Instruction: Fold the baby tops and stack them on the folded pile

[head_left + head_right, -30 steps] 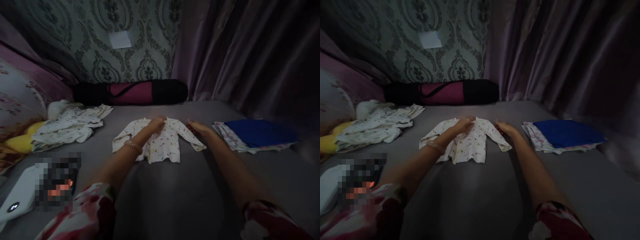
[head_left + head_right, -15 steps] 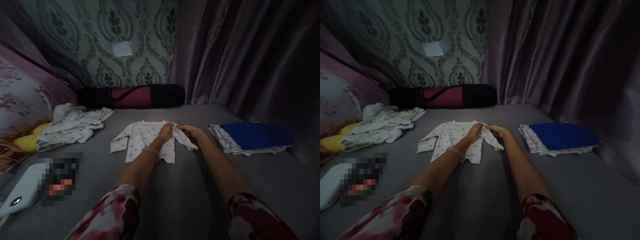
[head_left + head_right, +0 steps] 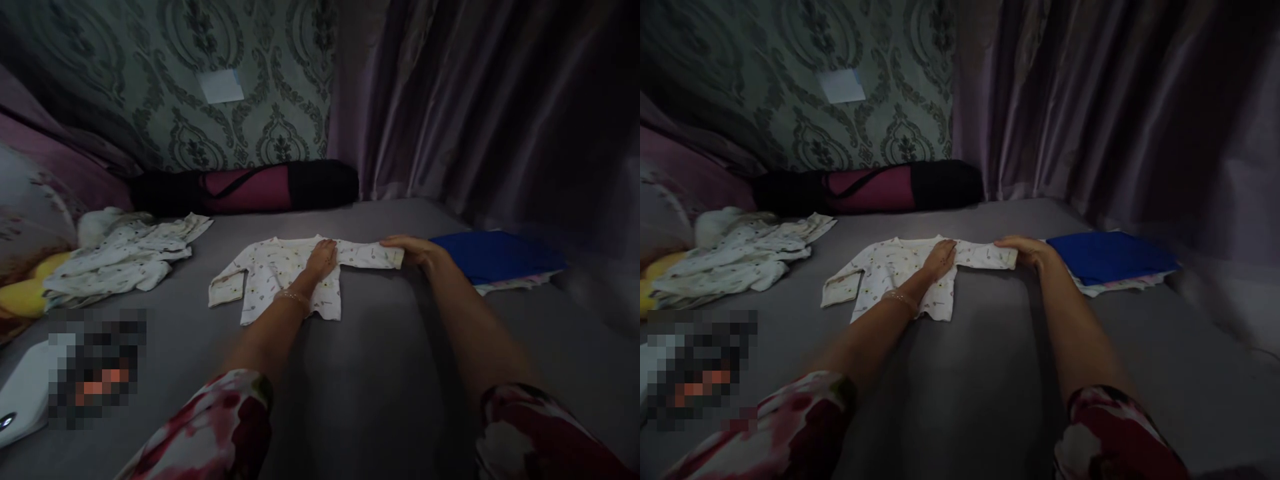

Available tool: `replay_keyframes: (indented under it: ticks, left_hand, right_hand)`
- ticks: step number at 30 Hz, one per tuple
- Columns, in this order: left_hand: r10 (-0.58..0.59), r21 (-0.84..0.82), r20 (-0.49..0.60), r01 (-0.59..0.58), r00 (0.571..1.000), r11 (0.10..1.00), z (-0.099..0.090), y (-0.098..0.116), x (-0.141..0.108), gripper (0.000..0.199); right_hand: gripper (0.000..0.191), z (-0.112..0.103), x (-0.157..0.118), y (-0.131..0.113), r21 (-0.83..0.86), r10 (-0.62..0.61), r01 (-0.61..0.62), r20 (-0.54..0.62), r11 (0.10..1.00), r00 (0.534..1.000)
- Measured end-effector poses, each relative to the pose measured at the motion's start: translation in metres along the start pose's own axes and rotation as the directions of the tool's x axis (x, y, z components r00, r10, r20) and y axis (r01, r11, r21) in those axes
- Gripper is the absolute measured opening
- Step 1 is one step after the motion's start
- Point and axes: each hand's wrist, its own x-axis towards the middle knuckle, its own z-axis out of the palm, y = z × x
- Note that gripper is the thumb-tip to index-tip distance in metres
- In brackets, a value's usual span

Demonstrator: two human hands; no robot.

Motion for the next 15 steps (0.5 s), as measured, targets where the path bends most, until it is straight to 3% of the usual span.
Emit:
replay_keyframes:
  ticks: [4,9,12,15]
  left_hand:
    - [-0.014,0.015,0.039,0.014,0.999,1.0,-0.003,0.003,-0.001,0.042]
    - [-0.045,0.0,0.096,0.046,0.994,0.999,-0.004,0.006,0.001,0.046]
    - [-0.115,-0.004,0.184,0.118,0.976,0.993,-0.007,0.009,0.003,0.052]
    - [-0.148,-0.003,0.237,0.153,0.96,0.988,-0.009,0.015,0.004,0.055]
  right_hand:
    - [0.009,-0.001,-0.01,0.014,-0.003,-0.055,0.056,-0.174,0.998,0.983]
    - [0.003,0.015,-0.007,0.03,-0.187,-0.119,0.023,-0.516,0.982,0.848]
    - [0.014,0.014,-0.003,0.035,-0.244,-0.174,0.035,-0.575,0.969,0.799]
    - [0.022,0.002,-0.005,0.036,-0.481,-0.357,0.057,-0.562,0.875,0.746]
